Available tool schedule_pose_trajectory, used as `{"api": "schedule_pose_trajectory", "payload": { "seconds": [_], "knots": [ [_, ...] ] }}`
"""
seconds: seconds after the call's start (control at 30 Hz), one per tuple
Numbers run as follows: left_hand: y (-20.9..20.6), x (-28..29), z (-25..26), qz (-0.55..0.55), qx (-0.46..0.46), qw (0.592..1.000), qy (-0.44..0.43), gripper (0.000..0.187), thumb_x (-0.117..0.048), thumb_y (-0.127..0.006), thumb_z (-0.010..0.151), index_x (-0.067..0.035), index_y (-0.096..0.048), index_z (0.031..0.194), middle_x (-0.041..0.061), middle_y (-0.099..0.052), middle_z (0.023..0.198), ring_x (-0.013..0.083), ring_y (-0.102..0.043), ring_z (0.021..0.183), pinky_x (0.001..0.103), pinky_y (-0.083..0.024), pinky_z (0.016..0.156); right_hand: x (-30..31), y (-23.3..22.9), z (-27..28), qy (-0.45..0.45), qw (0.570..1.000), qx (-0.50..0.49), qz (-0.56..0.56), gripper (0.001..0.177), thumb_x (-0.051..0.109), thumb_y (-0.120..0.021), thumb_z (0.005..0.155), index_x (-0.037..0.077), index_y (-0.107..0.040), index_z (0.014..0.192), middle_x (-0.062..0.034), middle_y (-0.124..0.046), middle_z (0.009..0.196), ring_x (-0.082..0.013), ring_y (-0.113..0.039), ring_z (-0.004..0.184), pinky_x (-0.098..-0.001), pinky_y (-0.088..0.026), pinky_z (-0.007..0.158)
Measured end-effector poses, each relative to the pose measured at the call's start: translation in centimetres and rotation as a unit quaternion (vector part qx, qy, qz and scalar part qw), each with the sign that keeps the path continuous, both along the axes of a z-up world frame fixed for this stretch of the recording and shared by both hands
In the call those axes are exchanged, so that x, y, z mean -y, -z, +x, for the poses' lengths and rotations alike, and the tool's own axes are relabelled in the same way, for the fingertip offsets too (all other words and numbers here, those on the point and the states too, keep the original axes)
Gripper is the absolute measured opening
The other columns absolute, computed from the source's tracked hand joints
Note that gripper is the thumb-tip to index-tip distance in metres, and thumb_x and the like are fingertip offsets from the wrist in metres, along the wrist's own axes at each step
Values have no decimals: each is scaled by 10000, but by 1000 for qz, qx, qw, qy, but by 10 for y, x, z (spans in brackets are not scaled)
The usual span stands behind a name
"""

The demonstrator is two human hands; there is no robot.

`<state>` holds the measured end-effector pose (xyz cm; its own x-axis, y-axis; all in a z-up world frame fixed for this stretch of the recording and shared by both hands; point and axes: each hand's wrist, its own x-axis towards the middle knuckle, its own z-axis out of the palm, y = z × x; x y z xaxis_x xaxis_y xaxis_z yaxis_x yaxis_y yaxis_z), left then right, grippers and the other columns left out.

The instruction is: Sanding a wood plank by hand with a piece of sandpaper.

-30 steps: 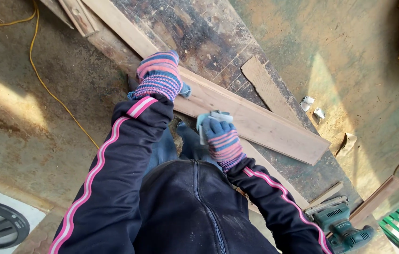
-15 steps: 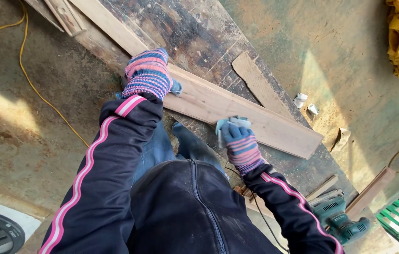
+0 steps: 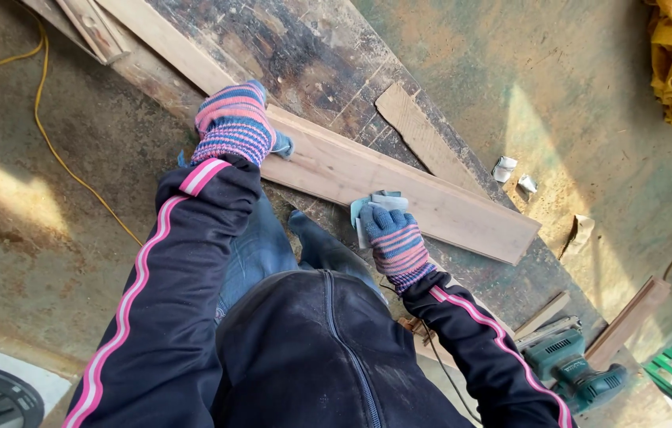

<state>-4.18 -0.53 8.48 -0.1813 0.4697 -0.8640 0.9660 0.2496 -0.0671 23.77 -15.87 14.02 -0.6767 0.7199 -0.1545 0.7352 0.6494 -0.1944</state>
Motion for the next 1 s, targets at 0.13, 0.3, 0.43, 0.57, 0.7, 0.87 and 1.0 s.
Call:
{"api": "schedule_pose_trajectory", "payload": {
  "seconds": [0.13, 0.3, 0.43, 0.57, 0.7, 0.87, 1.0],
  "knots": [
    [52, -18, 2, 126, -288, 949, 17, 891, -527, -832, 744, 261, -643, 1114, 527, -609, 1049, 648, -645, 902, 757, -524, 688, -9, 6, -40, 13, 998, -56, 14, 411, 236, -648, 835, 39, -643, 1196, -127, -609, 1183, -344, -617, 1091, -493, -520, 908],
    [-18, -14, -7, 107, -18, 994, 12, 932, -591, -867, 668, 177, -607, 1127, 526, -586, 1045, 659, -641, 913, 745, -548, 637, -26, 40, -141, 108, 976, -188, -14, 267, 254, -643, 921, 62, -661, 1106, -120, -601, 1110, -350, -622, 1016, -490, -517, 905],
    [19, -19, -5, 111, -182, 975, 67, 1021, -594, -845, 657, 305, -589, 1066, 531, -589, 967, 656, -655, 832, 728, -521, 563, -20, 13, -92, -3, 997, -70, 22, 325, 213, -651, 872, 45, -651, 1151, -122, -622, 1127, -331, -628, 1029, -467, -528, 819],
    [-70, -31, -8, 5, -17, 1000, -17, 990, -619, -876, 634, 186, -570, 1121, 473, -591, 1110, 634, -624, 1002, 756, -510, 723, 5, -11, 17, 41, 998, -41, -8, 421, 174, -644, 874, 18, -645, 1265, -128, -643, 1177, -327, -634, 1044, -471, -526, 820],
    [69, 8, -12, 281, -390, 866, 133, 832, -515, -749, 750, 295, -679, 928, 519, -685, 842, 637, -700, 663, 717, -542, 466, 10, 17, -2, 86, 996, -34, -16, 360, 152, -616, 901, 60, -642, 1248, -105, -652, 1152, -316, -634, 1087, -464, -536, 894],
    [-115, -25, 3, 34, -22, 998, -44, 976, -577, -931, 611, -8, -549, 1304, 359, -583, 1259, 551, -613, 1119, 726, -531, 822, -33, 3, -116, -9, 997, -80, -7, 332, 205, -625, 885, 62, -652, 1183, -187, -603, 1208, -413, -589, 1160, -549, -465, 956],
    [-111, -29, -5, 27, -6, 996, -83, 1023, -559, -945, 616, -103, -508, 1420, 252, -574, 1402, 461, -586, 1265, 689, -523, 958, -20, 15, -44, 40, 987, -153, 31, 396, 160, -616, 881, 60, -608, 1265, -178, -572, 1342, -388, -564, 1242, -521, -462, 1062]
  ]
}}
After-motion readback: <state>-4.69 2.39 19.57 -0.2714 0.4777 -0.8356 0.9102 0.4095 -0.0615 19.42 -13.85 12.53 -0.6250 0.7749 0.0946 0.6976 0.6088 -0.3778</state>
